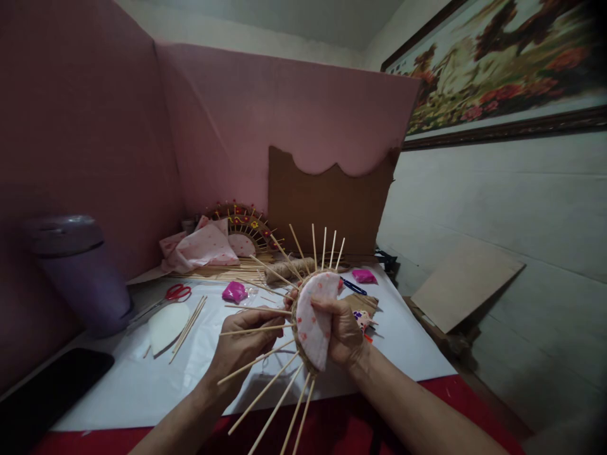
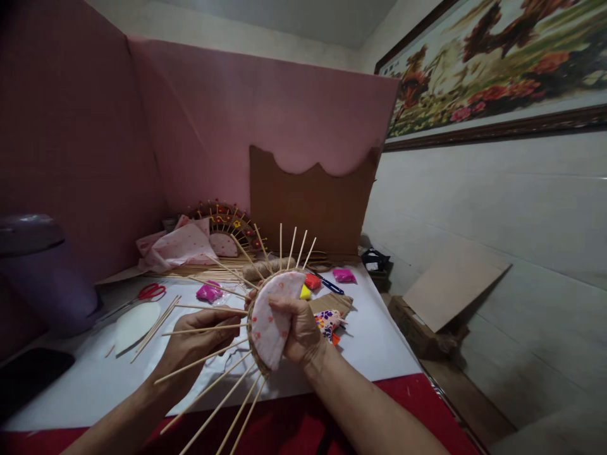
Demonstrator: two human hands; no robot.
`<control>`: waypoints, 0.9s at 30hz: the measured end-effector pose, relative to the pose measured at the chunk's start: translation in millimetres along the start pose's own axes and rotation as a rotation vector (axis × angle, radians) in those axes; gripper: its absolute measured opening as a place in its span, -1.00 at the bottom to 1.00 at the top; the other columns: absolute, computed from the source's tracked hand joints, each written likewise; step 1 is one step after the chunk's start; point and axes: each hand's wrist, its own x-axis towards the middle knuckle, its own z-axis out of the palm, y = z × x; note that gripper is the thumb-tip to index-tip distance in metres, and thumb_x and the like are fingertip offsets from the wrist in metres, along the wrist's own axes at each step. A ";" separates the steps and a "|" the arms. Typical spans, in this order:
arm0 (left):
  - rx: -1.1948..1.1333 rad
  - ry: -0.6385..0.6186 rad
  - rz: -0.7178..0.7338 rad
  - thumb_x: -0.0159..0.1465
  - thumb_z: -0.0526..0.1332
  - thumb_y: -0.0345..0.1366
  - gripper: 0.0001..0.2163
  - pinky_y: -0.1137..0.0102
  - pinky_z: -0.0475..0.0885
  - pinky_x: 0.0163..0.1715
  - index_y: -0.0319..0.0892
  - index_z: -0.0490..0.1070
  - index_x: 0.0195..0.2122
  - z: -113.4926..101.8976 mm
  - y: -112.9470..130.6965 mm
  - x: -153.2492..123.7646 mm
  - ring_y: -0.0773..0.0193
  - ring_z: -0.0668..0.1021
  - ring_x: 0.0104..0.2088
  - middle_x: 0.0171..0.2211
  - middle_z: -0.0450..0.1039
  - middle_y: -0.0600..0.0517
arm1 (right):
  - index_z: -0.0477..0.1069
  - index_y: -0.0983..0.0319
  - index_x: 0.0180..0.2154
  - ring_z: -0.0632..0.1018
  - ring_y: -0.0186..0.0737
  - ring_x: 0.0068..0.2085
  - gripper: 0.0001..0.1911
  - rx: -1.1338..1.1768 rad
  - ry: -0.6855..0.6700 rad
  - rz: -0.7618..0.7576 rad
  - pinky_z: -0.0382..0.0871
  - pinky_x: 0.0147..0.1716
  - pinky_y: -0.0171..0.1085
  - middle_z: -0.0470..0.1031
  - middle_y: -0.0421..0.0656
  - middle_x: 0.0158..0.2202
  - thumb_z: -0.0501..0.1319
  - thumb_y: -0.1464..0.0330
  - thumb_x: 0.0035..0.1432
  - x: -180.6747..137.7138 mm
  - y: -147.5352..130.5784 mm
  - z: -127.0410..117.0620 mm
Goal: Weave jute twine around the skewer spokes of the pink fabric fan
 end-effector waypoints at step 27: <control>0.433 -0.242 0.091 0.05 0.24 -0.19 -0.82 0.47 0.23 -0.54 -0.23 0.42 -0.50 -27.6 27.4 9.4 0.37 0.33 -0.55 -0.60 0.33 0.08 | 0.47 0.33 -0.36 0.53 -0.21 -0.47 -0.75 -0.023 0.092 -0.222 0.42 -0.50 -0.28 0.56 -0.08 -0.42 0.18 0.48 -0.20 12.4 -27.9 -18.0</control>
